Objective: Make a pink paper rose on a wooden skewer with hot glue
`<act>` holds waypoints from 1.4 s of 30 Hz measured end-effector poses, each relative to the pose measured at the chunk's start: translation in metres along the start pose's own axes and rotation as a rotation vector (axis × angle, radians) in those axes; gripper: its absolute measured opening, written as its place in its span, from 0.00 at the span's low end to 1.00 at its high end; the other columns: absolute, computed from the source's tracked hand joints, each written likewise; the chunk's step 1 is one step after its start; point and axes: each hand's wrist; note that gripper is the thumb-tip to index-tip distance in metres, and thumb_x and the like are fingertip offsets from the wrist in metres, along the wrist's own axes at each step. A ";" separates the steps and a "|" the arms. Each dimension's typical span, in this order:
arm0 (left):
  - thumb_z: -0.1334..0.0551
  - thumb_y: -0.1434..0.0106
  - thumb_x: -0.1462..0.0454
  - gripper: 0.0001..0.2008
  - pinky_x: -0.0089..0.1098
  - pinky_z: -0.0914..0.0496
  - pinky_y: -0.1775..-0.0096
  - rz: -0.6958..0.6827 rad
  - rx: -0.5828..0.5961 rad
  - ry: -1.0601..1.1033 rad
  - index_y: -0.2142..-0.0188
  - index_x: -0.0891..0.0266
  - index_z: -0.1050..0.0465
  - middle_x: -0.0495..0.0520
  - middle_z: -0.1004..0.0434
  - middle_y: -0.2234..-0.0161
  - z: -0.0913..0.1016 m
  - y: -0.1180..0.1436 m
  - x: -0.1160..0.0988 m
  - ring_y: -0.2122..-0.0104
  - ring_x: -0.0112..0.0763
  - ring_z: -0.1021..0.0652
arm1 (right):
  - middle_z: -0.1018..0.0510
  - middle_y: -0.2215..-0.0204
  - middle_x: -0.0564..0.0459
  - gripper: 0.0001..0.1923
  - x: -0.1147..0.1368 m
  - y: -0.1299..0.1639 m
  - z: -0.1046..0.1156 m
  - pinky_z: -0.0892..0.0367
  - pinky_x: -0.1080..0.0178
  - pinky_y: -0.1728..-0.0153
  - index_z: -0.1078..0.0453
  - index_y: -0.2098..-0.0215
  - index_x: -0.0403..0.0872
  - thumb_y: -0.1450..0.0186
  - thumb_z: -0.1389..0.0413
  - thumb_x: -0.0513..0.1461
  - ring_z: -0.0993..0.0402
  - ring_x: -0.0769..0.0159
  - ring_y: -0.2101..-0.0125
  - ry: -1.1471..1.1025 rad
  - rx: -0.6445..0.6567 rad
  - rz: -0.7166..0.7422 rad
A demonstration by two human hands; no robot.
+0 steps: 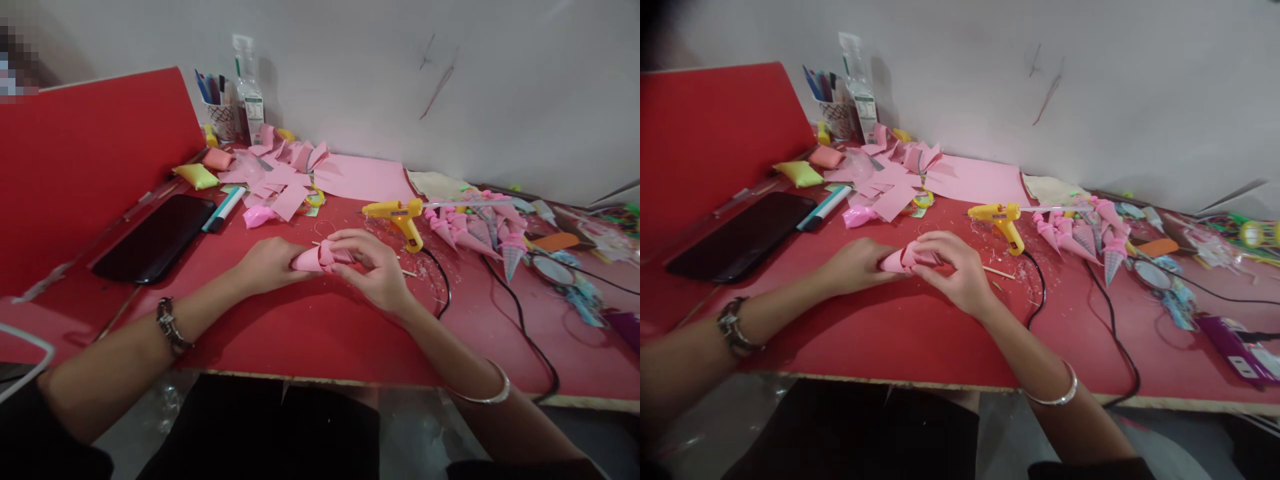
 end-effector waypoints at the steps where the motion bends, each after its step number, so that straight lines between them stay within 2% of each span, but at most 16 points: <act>1: 0.44 0.47 0.51 0.18 0.25 0.48 0.79 -0.001 -0.003 0.027 0.75 0.65 0.29 0.50 0.32 0.83 0.000 0.000 0.000 0.83 0.23 0.37 | 0.27 0.63 0.51 0.07 0.001 0.000 0.000 0.33 0.59 0.60 0.32 0.65 0.50 0.44 0.46 0.38 0.31 0.66 0.60 0.002 0.003 0.003; 5: 0.41 0.49 0.54 0.15 0.24 0.45 0.79 -0.015 -0.020 0.149 0.74 0.65 0.29 0.50 0.29 0.81 0.000 0.000 0.001 0.82 0.23 0.33 | 0.26 0.65 0.52 0.05 0.004 -0.001 0.000 0.33 0.61 0.62 0.32 0.67 0.50 0.42 0.47 0.37 0.30 0.67 0.62 0.029 0.011 0.026; 8: 0.42 0.47 0.56 0.15 0.23 0.45 0.82 0.037 0.036 0.274 0.79 0.66 0.32 0.47 0.35 0.88 0.000 0.000 0.001 0.86 0.21 0.35 | 0.26 0.65 0.52 0.06 0.004 -0.001 -0.001 0.32 0.63 0.64 0.33 0.65 0.49 0.42 0.47 0.37 0.30 0.68 0.62 0.031 0.025 0.019; 11: 0.42 0.47 0.57 0.14 0.22 0.45 0.84 0.074 0.058 0.369 0.80 0.66 0.32 0.44 0.38 0.91 0.001 -0.001 -0.001 0.89 0.20 0.36 | 0.26 0.64 0.52 0.06 0.003 0.000 -0.001 0.32 0.63 0.64 0.33 0.65 0.49 0.42 0.47 0.36 0.31 0.68 0.62 0.047 0.019 0.032; 17: 0.42 0.47 0.63 0.10 0.22 0.46 0.84 0.078 0.015 0.373 0.81 0.66 0.34 0.42 0.40 0.92 0.003 -0.001 -0.005 0.90 0.18 0.38 | 0.26 0.65 0.52 0.06 0.005 0.001 0.000 0.33 0.64 0.65 0.33 0.65 0.48 0.42 0.48 0.35 0.30 0.69 0.64 0.086 -0.008 0.069; 28: 0.41 0.48 0.60 0.12 0.21 0.47 0.85 0.146 0.022 0.374 0.83 0.66 0.34 0.42 0.40 0.92 0.002 -0.002 -0.004 0.90 0.18 0.38 | 0.25 0.67 0.53 0.07 0.007 0.000 -0.001 0.33 0.64 0.64 0.32 0.66 0.48 0.42 0.47 0.33 0.30 0.69 0.64 0.138 -0.068 0.154; 32: 0.41 0.48 0.61 0.11 0.22 0.47 0.84 0.180 0.026 0.361 0.80 0.67 0.31 0.42 0.40 0.92 0.003 -0.002 -0.006 0.90 0.18 0.38 | 0.25 0.66 0.54 0.07 0.007 0.000 -0.001 0.34 0.63 0.62 0.32 0.66 0.49 0.42 0.47 0.33 0.31 0.69 0.62 0.123 -0.065 0.166; 42: 0.41 0.48 0.65 0.08 0.23 0.49 0.82 0.088 0.002 0.301 0.77 0.69 0.27 0.43 0.39 0.90 0.004 -0.001 -0.005 0.87 0.18 0.39 | 0.26 0.66 0.53 0.07 0.005 -0.001 -0.002 0.34 0.62 0.62 0.33 0.66 0.49 0.43 0.47 0.33 0.31 0.68 0.62 -0.011 -0.037 0.094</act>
Point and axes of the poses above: each hand's wrist, its own y-axis away from the middle knuckle, its own z-axis out of the back of the hand, x = y × z
